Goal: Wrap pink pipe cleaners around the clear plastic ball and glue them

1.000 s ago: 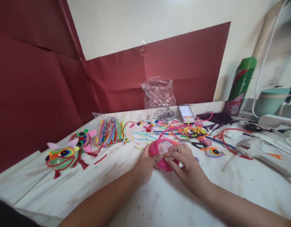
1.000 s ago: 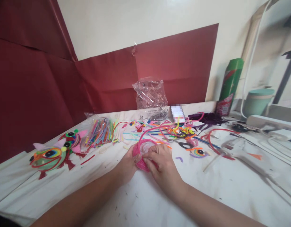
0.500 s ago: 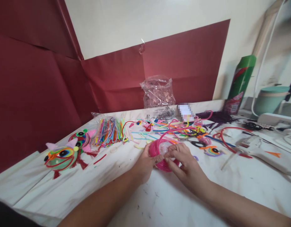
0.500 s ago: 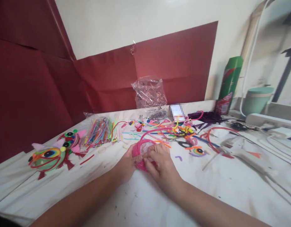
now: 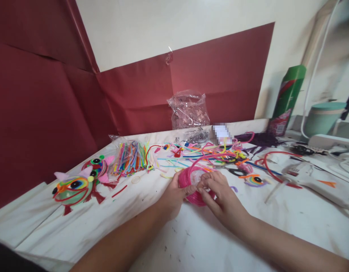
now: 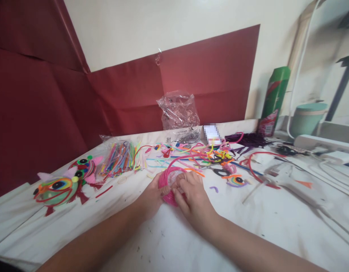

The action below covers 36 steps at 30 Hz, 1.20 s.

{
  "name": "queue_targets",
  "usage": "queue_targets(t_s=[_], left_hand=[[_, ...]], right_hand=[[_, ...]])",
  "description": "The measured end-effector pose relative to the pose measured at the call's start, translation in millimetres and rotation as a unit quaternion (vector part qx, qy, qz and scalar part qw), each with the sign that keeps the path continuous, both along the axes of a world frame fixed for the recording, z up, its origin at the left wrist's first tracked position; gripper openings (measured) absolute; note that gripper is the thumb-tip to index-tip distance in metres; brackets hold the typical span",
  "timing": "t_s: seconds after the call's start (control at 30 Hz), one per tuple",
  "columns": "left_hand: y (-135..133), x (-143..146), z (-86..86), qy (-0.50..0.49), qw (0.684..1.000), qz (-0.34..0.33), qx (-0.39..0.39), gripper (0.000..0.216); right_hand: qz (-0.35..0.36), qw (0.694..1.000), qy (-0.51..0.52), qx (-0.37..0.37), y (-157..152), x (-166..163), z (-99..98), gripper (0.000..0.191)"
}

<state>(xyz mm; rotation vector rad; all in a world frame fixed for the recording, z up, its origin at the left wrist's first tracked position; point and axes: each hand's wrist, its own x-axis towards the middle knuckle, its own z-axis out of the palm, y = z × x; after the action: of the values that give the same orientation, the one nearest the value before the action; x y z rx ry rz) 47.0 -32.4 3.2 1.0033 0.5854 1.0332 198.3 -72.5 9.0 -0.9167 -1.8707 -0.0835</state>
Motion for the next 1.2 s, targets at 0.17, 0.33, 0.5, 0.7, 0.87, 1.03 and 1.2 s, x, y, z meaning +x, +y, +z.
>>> queue_targets(t_s=[0.17, 0.33, 0.5, 0.7, 0.87, 1.03, 1.2], left_hand=[[1.8, -0.6, -1.0, -0.002, 1.0, -0.002, 0.002, 0.083], [3.4, -1.3, -2.5, -0.009, 1.0, -0.011, 0.01, 0.075], [6.5, -1.9, -2.9, -0.004, 1.0, -0.014, 0.003, 0.062], [11.1, -5.1, -2.3, 0.0, 1.0, 0.005, 0.008, 0.05], [10.4, -7.3, -2.3, 0.012, 1.0, 0.004, 0.002, 0.049], [9.9, -7.2, -2.4, 0.006, 1.0, -0.014, 0.0, 0.051], [9.2, -5.9, -4.2, -0.014, 0.999, -0.04, 0.013, 0.056]], right_hand=[[0.008, 1.0, 0.004, -0.003, 0.3, 0.5, 0.4, 0.015], [0.013, 1.0, 0.025, -0.012, 0.6, 0.9, 0.5, 0.013], [0.045, 0.997, 0.059, 0.0, -3.6, 4.4, 6.5, 0.012], [0.154, 0.987, 0.036, -0.01, -12.6, 4.3, 9.1, 0.019], [0.139, 0.99, 0.017, -0.009, -11.9, 2.6, 7.0, 0.02], [0.073, 0.997, 0.021, -0.008, -6.7, 3.8, 5.6, 0.01], [0.036, 0.999, 0.02, 0.011, -3.3, 4.0, 5.6, 0.009]])
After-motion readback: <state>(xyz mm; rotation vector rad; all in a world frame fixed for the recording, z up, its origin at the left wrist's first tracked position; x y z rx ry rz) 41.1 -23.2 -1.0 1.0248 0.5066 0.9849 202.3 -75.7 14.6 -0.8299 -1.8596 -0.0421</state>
